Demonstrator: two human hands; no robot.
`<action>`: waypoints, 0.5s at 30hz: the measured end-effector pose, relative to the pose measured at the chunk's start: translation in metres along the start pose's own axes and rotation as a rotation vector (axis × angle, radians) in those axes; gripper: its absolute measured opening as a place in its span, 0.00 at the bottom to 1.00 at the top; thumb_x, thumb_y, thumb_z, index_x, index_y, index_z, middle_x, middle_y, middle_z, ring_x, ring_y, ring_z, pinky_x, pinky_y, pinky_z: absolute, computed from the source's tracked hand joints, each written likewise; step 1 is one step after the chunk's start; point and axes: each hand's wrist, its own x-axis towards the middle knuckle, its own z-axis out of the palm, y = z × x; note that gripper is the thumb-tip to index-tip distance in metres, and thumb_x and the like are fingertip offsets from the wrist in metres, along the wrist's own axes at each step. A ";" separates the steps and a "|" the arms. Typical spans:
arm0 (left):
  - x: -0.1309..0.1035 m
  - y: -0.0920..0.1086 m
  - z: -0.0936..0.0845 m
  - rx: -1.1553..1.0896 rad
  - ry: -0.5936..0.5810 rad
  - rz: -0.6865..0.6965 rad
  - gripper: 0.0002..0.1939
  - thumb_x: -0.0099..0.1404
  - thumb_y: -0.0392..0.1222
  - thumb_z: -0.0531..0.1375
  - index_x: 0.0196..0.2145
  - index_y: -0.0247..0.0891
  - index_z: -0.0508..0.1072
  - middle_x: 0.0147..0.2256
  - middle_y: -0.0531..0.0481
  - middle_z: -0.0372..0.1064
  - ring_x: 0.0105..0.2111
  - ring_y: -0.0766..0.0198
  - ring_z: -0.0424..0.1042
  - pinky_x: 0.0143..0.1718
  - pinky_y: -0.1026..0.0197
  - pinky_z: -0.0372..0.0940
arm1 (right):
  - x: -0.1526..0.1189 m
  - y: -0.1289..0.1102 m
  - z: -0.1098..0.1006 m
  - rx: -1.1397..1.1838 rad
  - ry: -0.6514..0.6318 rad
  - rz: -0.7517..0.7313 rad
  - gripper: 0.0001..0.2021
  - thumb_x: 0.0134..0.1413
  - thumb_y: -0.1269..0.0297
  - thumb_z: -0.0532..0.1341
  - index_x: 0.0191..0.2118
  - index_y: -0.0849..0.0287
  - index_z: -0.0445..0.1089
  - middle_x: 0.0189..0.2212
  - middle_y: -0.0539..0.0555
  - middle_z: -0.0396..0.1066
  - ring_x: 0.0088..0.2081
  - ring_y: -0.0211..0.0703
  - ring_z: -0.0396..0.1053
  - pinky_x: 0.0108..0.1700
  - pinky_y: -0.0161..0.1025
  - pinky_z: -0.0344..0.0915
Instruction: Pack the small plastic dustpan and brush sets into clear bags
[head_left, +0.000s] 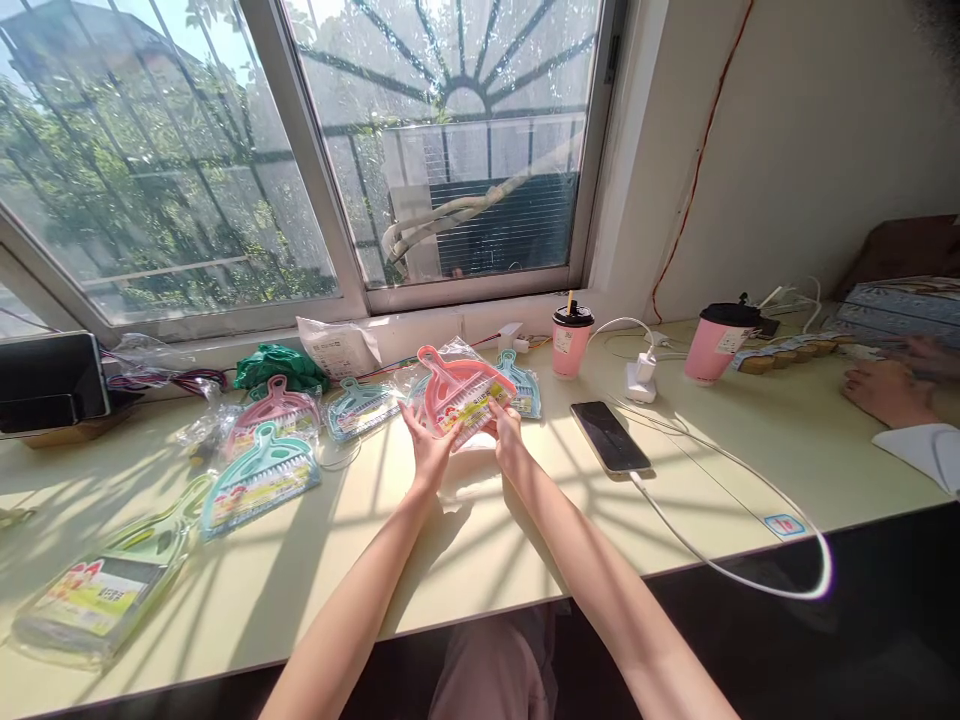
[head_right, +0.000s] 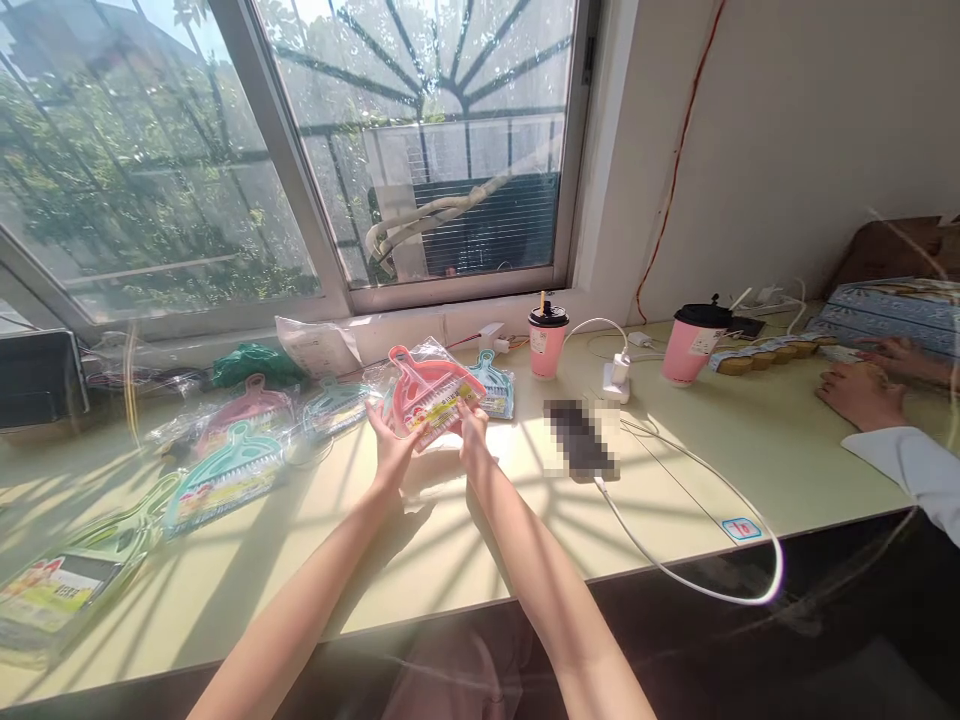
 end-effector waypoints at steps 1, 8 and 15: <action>-0.001 0.005 -0.002 0.118 0.091 0.078 0.75 0.63 0.61 0.86 0.91 0.50 0.46 0.90 0.24 0.47 0.89 0.25 0.55 0.87 0.23 0.57 | 0.001 0.001 -0.002 -0.001 -0.011 -0.017 0.19 0.61 0.40 0.80 0.49 0.45 0.87 0.43 0.61 0.91 0.49 0.71 0.91 0.49 0.66 0.90; 0.002 0.030 -0.018 0.902 -0.091 0.512 0.25 0.79 0.39 0.70 0.70 0.44 0.83 0.77 0.28 0.76 0.76 0.30 0.77 0.81 0.26 0.68 | -0.006 0.007 0.001 -0.066 -0.052 -0.064 0.16 0.58 0.47 0.80 0.42 0.49 0.81 0.42 0.60 0.88 0.44 0.62 0.85 0.44 0.55 0.85; 0.003 0.043 -0.012 1.202 -0.126 0.442 0.31 0.80 0.32 0.67 0.77 0.38 0.81 0.64 0.31 0.86 0.57 0.39 0.88 0.55 0.46 0.83 | -0.020 0.017 0.015 -0.231 -0.159 -0.080 0.14 0.60 0.47 0.76 0.38 0.51 0.80 0.36 0.57 0.86 0.37 0.54 0.79 0.38 0.46 0.78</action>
